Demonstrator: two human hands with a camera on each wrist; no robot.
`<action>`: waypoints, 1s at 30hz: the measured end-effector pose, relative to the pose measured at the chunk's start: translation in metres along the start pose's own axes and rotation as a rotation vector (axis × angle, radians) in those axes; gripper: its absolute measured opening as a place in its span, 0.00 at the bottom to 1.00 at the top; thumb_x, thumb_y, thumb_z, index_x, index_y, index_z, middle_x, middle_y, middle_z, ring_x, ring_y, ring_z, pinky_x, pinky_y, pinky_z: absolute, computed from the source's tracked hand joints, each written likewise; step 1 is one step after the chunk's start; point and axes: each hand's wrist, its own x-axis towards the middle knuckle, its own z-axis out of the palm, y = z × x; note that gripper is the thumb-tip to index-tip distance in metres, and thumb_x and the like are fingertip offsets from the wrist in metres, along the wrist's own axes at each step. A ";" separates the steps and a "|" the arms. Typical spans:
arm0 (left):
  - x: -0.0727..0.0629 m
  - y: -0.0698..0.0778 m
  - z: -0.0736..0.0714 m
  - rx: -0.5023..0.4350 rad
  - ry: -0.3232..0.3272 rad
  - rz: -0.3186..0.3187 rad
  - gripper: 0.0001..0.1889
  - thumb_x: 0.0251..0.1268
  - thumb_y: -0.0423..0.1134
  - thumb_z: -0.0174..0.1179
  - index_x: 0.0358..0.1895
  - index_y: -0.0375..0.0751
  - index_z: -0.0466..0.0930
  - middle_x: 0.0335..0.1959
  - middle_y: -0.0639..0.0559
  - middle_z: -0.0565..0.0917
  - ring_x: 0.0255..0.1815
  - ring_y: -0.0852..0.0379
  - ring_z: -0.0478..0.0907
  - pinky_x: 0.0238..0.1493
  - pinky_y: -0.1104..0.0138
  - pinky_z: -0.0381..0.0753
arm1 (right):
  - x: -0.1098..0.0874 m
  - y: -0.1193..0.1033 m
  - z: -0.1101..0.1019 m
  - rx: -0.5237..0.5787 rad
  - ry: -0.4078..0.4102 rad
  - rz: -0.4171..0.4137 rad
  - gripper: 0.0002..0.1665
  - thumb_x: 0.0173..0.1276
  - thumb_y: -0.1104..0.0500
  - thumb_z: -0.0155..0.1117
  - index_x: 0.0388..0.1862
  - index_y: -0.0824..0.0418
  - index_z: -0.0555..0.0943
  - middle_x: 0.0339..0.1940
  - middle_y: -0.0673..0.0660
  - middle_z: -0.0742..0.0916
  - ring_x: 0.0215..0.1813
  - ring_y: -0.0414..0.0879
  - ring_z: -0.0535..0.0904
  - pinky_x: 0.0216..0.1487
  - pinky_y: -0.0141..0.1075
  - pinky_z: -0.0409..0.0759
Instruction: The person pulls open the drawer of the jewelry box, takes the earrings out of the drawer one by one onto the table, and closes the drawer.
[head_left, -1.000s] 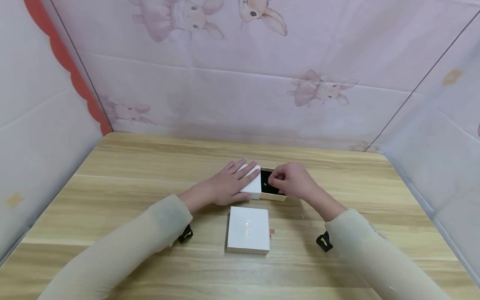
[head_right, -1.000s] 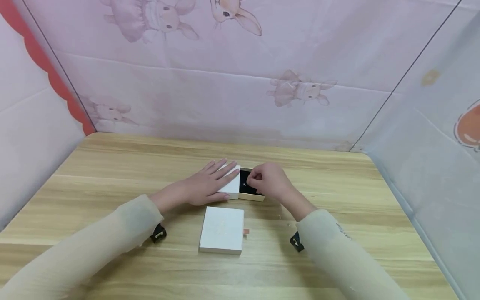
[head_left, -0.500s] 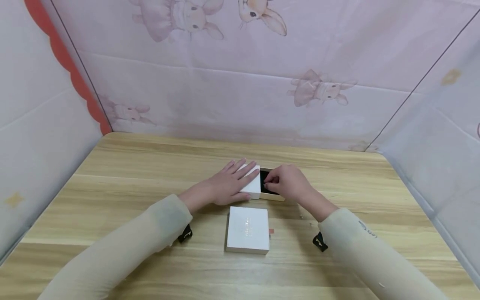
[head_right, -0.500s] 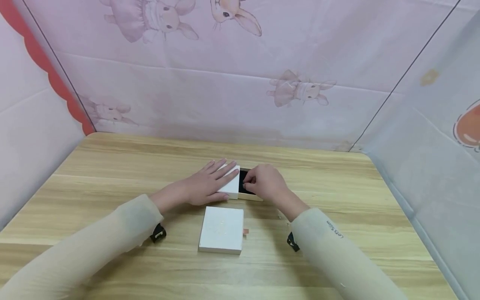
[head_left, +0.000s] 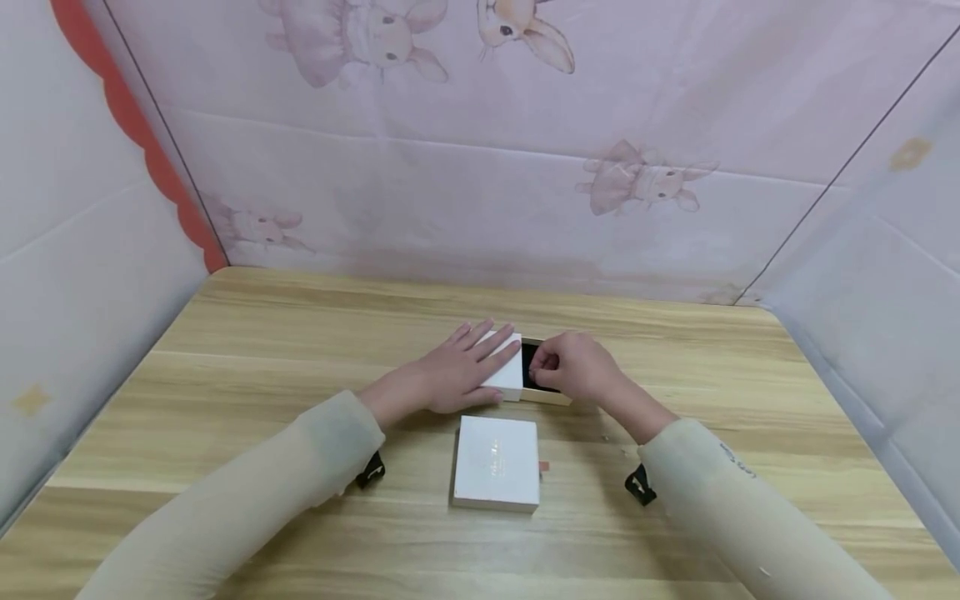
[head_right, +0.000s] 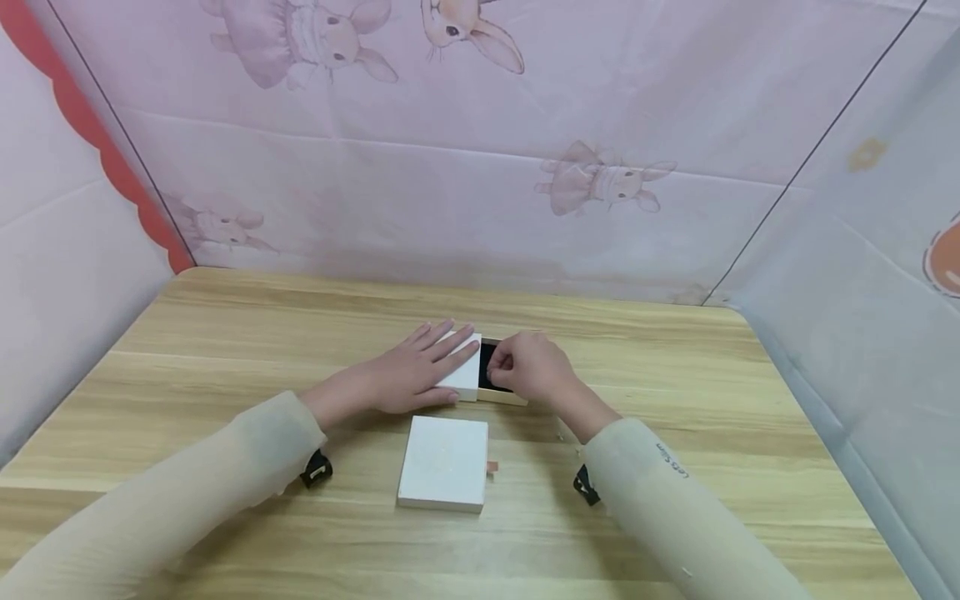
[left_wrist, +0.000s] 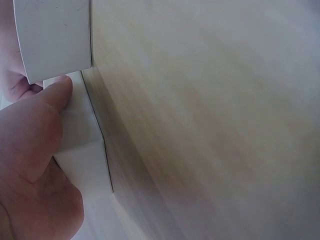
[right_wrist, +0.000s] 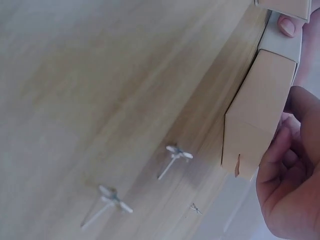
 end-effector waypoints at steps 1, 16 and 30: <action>0.000 0.000 0.000 -0.002 0.001 -0.001 0.41 0.78 0.63 0.39 0.82 0.47 0.36 0.83 0.43 0.35 0.82 0.38 0.32 0.79 0.43 0.37 | 0.000 0.000 0.000 -0.002 -0.006 -0.001 0.05 0.67 0.60 0.66 0.31 0.54 0.87 0.25 0.46 0.86 0.24 0.38 0.78 0.31 0.34 0.79; -0.003 -0.004 0.000 -0.001 0.015 0.001 0.40 0.78 0.61 0.39 0.82 0.47 0.37 0.83 0.44 0.36 0.82 0.38 0.33 0.79 0.43 0.37 | 0.005 -0.002 -0.007 -0.011 -0.064 -0.085 0.06 0.65 0.61 0.64 0.28 0.54 0.84 0.22 0.46 0.83 0.23 0.39 0.75 0.31 0.35 0.76; -0.002 0.002 0.000 0.023 0.004 0.008 0.40 0.79 0.61 0.39 0.82 0.45 0.38 0.83 0.42 0.37 0.82 0.37 0.34 0.79 0.42 0.40 | 0.003 0.006 -0.001 0.001 -0.047 -0.049 0.06 0.62 0.60 0.64 0.26 0.53 0.84 0.20 0.46 0.82 0.23 0.39 0.74 0.32 0.35 0.76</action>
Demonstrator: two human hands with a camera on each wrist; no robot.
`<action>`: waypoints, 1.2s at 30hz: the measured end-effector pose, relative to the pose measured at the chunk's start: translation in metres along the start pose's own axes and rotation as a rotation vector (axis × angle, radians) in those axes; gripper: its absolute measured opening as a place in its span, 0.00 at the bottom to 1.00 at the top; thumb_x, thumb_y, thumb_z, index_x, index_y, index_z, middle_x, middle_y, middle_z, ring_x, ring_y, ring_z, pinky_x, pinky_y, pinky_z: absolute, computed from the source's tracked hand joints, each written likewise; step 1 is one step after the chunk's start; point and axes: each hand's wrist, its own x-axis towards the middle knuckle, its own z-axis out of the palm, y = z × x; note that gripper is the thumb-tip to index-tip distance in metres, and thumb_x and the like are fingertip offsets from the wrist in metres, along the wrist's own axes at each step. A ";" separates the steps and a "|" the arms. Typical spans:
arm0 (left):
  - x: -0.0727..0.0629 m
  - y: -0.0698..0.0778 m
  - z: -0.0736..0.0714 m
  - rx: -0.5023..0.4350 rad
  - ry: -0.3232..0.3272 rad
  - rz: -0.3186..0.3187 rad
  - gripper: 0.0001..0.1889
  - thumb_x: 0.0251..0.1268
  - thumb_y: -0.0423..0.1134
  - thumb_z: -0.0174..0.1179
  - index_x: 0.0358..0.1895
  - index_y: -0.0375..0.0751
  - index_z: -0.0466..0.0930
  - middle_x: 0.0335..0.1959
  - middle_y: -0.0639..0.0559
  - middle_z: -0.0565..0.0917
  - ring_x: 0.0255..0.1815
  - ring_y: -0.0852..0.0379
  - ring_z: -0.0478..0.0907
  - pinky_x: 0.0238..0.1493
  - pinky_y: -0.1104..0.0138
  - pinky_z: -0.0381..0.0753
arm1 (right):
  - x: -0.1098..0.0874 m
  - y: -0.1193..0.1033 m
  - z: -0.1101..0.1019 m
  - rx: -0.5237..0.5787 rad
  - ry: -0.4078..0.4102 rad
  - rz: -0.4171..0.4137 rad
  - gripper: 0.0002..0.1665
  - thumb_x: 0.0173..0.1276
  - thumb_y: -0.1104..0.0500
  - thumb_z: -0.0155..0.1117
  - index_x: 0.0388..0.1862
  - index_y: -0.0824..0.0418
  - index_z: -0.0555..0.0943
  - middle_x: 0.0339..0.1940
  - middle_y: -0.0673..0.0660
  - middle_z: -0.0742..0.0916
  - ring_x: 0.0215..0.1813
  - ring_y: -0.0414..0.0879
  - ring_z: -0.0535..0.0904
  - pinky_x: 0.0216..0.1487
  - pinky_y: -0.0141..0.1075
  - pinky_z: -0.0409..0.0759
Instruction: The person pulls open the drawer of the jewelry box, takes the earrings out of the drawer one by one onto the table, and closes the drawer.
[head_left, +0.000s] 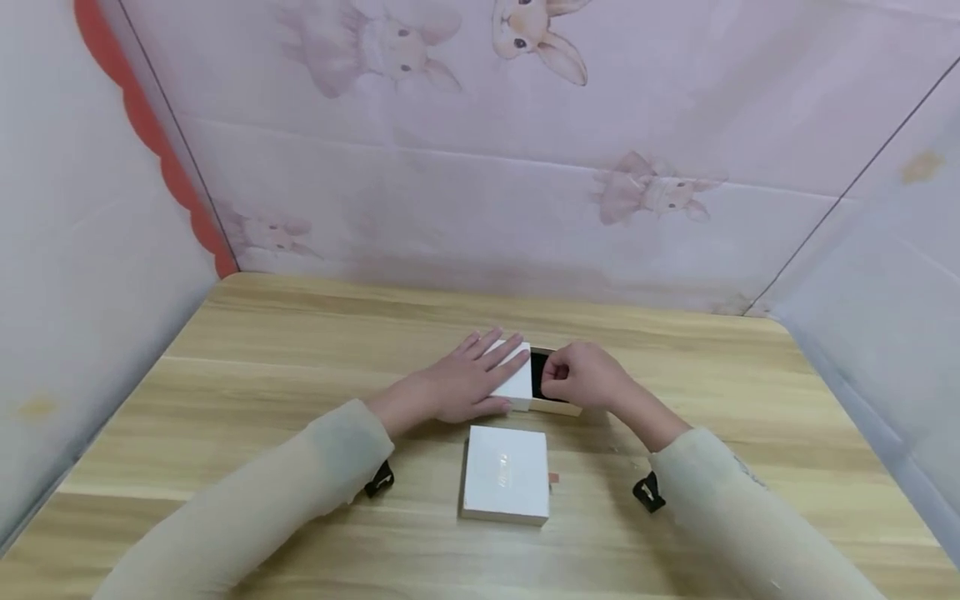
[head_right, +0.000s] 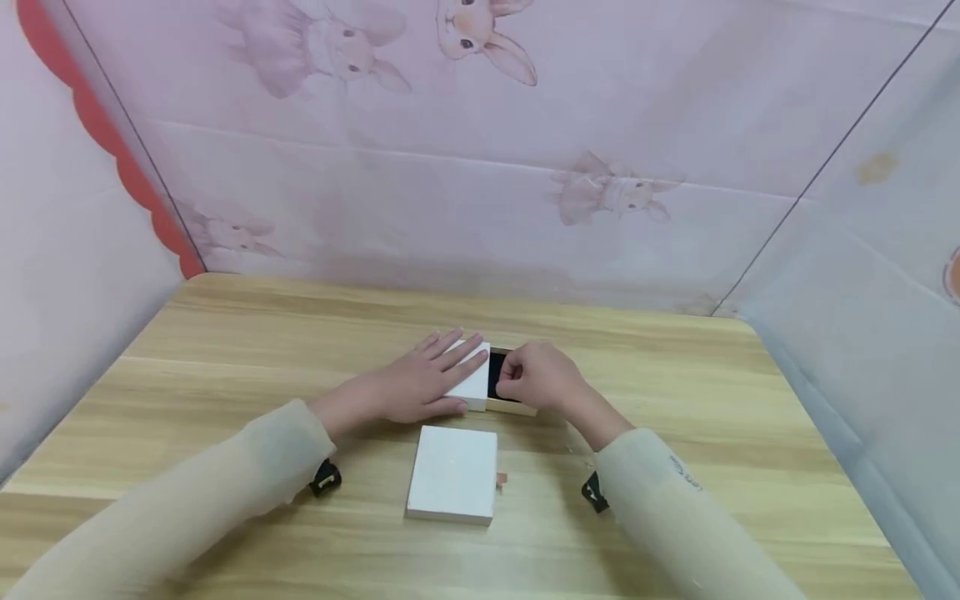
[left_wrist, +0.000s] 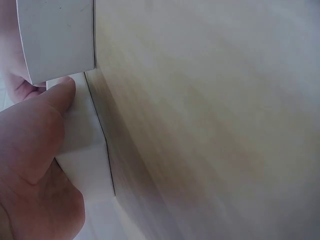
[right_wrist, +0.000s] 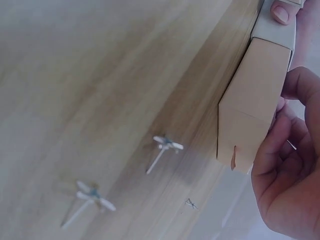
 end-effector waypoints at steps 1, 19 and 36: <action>0.001 0.002 0.000 0.003 -0.001 0.004 0.40 0.79 0.61 0.39 0.82 0.45 0.38 0.83 0.42 0.37 0.82 0.37 0.34 0.79 0.43 0.40 | -0.002 0.001 0.000 -0.004 -0.002 0.008 0.06 0.62 0.60 0.64 0.26 0.53 0.83 0.20 0.46 0.82 0.22 0.39 0.74 0.32 0.35 0.75; 0.005 0.007 -0.003 0.024 -0.009 -0.036 0.40 0.78 0.63 0.38 0.82 0.46 0.37 0.83 0.44 0.36 0.82 0.39 0.34 0.79 0.44 0.38 | -0.004 0.006 -0.006 0.070 -0.005 -0.004 0.08 0.67 0.61 0.62 0.27 0.55 0.84 0.17 0.46 0.81 0.19 0.39 0.75 0.31 0.35 0.78; 0.000 -0.002 0.005 0.008 0.009 0.014 0.40 0.79 0.62 0.38 0.82 0.45 0.37 0.83 0.42 0.37 0.82 0.37 0.35 0.79 0.43 0.41 | -0.043 0.039 -0.027 0.336 0.101 0.210 0.12 0.72 0.59 0.57 0.29 0.62 0.80 0.23 0.55 0.81 0.25 0.46 0.76 0.30 0.38 0.78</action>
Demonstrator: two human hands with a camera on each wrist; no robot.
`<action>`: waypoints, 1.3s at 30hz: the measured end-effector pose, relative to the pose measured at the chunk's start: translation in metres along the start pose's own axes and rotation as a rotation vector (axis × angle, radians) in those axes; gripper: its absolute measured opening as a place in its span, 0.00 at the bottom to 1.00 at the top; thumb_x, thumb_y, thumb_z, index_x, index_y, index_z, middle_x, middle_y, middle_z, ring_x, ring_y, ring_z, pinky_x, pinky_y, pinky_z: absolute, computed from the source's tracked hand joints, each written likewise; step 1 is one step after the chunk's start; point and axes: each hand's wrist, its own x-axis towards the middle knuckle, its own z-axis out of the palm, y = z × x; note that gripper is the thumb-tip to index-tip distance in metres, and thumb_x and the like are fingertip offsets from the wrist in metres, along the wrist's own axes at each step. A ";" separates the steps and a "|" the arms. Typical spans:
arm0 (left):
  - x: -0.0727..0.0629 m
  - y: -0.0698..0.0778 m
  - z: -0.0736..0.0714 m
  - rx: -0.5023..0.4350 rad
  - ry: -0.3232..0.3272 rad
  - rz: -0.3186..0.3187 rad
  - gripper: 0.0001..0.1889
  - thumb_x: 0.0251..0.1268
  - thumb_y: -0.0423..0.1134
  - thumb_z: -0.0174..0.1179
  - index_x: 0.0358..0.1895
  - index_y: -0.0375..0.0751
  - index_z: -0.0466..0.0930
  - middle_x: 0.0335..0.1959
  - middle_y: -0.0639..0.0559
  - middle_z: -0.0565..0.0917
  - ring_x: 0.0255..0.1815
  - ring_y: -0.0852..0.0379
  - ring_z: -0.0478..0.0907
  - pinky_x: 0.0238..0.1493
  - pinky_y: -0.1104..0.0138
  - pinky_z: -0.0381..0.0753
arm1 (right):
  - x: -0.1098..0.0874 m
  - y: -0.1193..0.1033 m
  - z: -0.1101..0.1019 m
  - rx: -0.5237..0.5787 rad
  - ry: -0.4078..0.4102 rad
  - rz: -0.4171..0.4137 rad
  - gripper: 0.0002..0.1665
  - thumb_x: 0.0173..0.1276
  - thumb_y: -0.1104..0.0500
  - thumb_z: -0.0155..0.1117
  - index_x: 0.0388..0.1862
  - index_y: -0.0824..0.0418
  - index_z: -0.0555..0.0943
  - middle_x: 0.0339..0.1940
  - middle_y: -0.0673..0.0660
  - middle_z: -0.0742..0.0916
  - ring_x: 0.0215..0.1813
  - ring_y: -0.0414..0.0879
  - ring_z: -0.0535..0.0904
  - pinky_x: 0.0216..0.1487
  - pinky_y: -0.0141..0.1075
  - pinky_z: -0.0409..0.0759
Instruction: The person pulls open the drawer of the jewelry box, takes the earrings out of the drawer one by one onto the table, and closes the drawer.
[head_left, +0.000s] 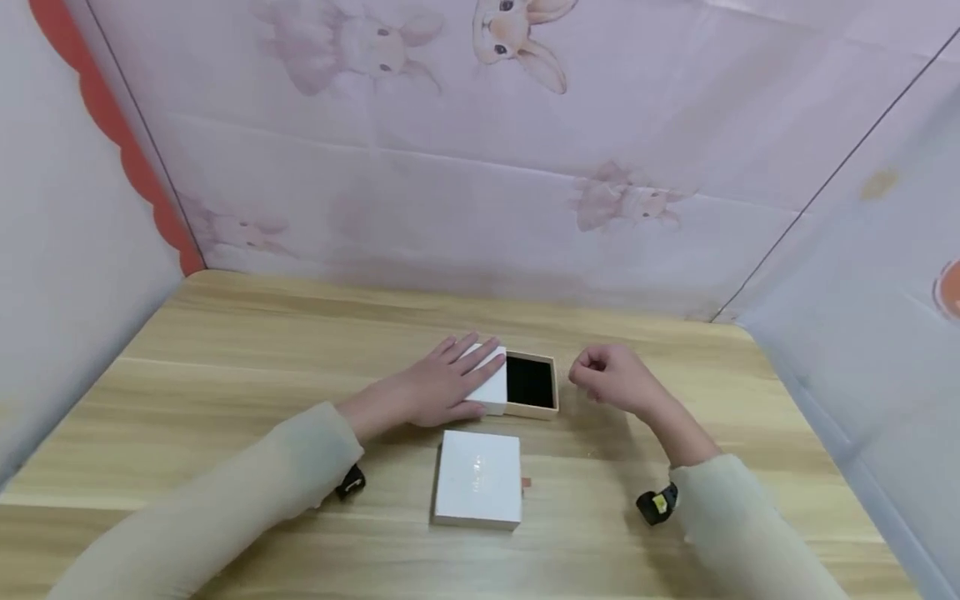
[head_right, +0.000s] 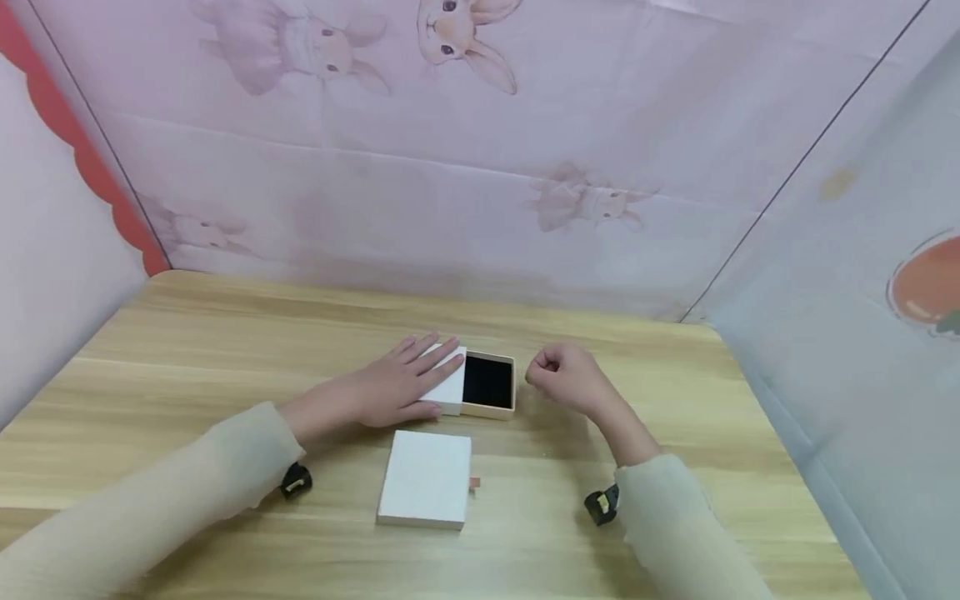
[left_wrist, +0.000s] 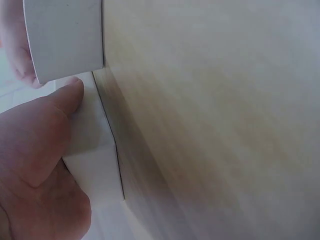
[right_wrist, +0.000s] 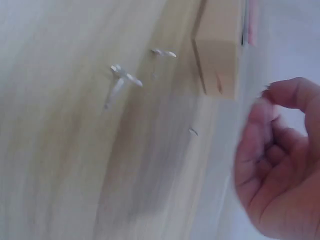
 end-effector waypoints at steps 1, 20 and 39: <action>-0.003 -0.002 0.001 0.003 -0.006 0.010 0.40 0.79 0.62 0.38 0.82 0.45 0.38 0.83 0.42 0.37 0.82 0.36 0.35 0.79 0.43 0.41 | -0.003 0.002 0.001 0.028 -0.009 0.026 0.11 0.72 0.59 0.57 0.29 0.63 0.79 0.23 0.54 0.80 0.26 0.46 0.75 0.30 0.38 0.78; -0.011 0.021 -0.012 -0.025 -0.016 0.024 0.41 0.79 0.60 0.40 0.82 0.43 0.36 0.83 0.41 0.36 0.82 0.37 0.34 0.79 0.42 0.40 | -0.030 0.006 -0.029 -0.062 -0.220 0.203 0.12 0.70 0.59 0.58 0.37 0.66 0.83 0.33 0.57 0.86 0.35 0.46 0.80 0.38 0.39 0.82; 0.003 0.031 -0.031 0.001 -0.104 0.013 0.41 0.78 0.62 0.40 0.82 0.46 0.34 0.83 0.44 0.33 0.82 0.39 0.30 0.79 0.45 0.36 | -0.040 0.020 -0.038 0.033 -0.259 0.207 0.11 0.70 0.59 0.63 0.34 0.68 0.81 0.23 0.53 0.79 0.27 0.44 0.73 0.30 0.34 0.78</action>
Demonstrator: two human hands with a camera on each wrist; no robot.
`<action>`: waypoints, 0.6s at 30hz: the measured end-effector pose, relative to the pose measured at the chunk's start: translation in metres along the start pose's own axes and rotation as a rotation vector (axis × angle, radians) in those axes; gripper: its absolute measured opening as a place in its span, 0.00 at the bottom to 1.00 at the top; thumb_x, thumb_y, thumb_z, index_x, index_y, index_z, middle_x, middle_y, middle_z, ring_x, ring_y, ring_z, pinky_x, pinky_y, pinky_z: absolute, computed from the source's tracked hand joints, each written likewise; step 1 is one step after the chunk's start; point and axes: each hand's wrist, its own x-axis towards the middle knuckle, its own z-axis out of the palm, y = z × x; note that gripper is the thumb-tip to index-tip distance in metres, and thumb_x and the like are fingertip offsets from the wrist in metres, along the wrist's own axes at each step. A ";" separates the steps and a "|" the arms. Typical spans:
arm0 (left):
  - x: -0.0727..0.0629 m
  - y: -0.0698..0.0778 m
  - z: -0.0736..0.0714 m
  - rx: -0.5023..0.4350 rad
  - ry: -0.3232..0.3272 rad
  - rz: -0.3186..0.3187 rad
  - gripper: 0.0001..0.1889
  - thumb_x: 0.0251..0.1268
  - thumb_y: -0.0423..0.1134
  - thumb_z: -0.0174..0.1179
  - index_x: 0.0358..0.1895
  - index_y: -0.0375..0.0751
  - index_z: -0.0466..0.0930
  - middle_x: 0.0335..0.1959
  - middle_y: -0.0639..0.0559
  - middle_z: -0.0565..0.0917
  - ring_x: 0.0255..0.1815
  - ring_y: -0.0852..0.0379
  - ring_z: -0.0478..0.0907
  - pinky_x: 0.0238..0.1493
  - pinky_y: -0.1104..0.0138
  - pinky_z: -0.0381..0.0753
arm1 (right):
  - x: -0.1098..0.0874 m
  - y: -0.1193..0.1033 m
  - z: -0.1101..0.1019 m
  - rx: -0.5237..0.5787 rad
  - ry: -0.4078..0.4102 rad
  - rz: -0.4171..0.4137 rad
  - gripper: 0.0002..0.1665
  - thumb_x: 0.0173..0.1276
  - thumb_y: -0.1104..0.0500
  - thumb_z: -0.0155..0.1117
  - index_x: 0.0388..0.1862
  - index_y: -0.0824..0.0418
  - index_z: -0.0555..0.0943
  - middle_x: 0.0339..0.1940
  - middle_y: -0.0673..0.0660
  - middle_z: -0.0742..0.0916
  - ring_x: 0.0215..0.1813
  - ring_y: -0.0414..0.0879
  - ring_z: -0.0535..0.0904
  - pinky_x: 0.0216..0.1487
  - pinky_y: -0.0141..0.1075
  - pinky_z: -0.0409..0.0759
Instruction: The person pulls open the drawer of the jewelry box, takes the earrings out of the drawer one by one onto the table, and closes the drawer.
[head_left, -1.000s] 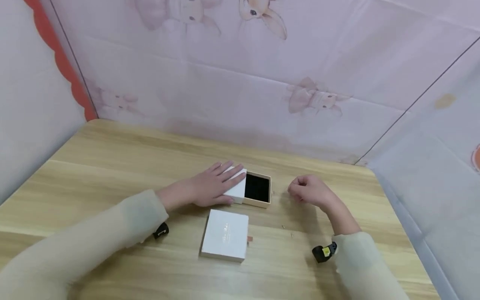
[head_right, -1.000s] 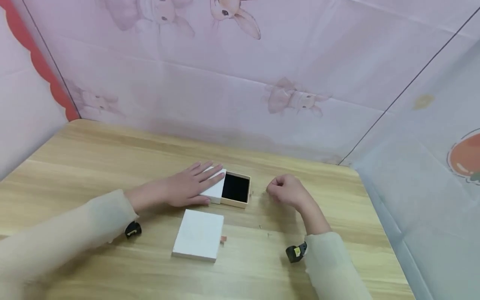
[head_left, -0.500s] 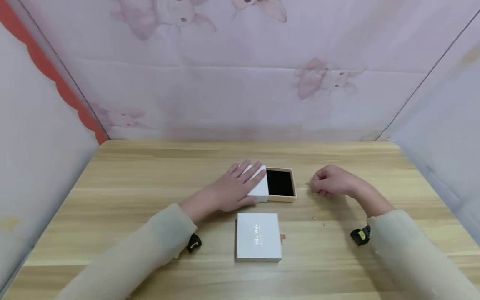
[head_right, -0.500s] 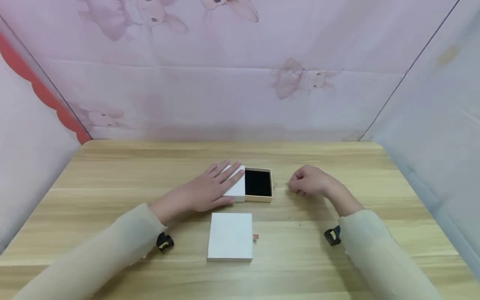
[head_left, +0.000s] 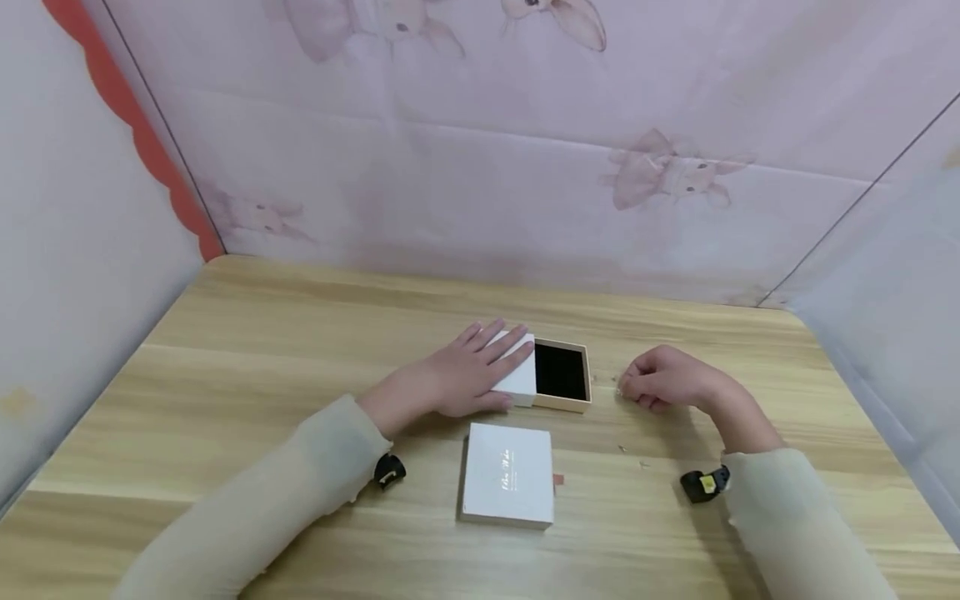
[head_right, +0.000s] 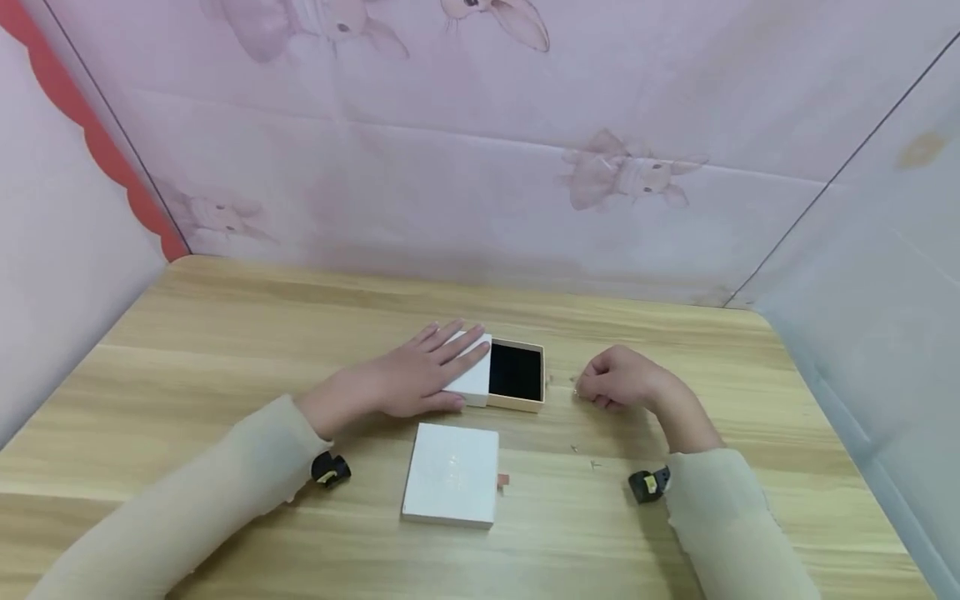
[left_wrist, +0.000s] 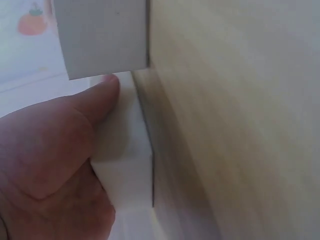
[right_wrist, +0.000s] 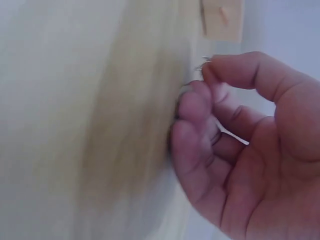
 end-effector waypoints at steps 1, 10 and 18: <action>-0.002 -0.001 -0.001 -0.002 -0.005 -0.002 0.41 0.78 0.61 0.40 0.82 0.46 0.34 0.83 0.44 0.33 0.82 0.39 0.30 0.79 0.45 0.35 | 0.002 -0.002 0.001 -0.003 -0.005 -0.002 0.11 0.71 0.59 0.62 0.35 0.68 0.81 0.24 0.54 0.79 0.28 0.44 0.74 0.31 0.34 0.78; -0.008 -0.004 0.005 -0.038 0.002 0.001 0.41 0.78 0.62 0.39 0.82 0.48 0.32 0.83 0.45 0.31 0.82 0.40 0.29 0.79 0.45 0.33 | 0.006 -0.005 0.006 -0.026 0.007 0.026 0.10 0.70 0.59 0.62 0.36 0.67 0.83 0.25 0.54 0.80 0.29 0.45 0.76 0.33 0.36 0.81; -0.011 0.000 0.010 -0.077 0.010 -0.003 0.41 0.78 0.62 0.40 0.82 0.48 0.33 0.83 0.45 0.31 0.82 0.41 0.28 0.79 0.47 0.31 | 0.003 -0.006 0.012 -0.020 0.008 0.029 0.10 0.70 0.59 0.63 0.34 0.66 0.83 0.23 0.53 0.79 0.27 0.44 0.75 0.31 0.36 0.79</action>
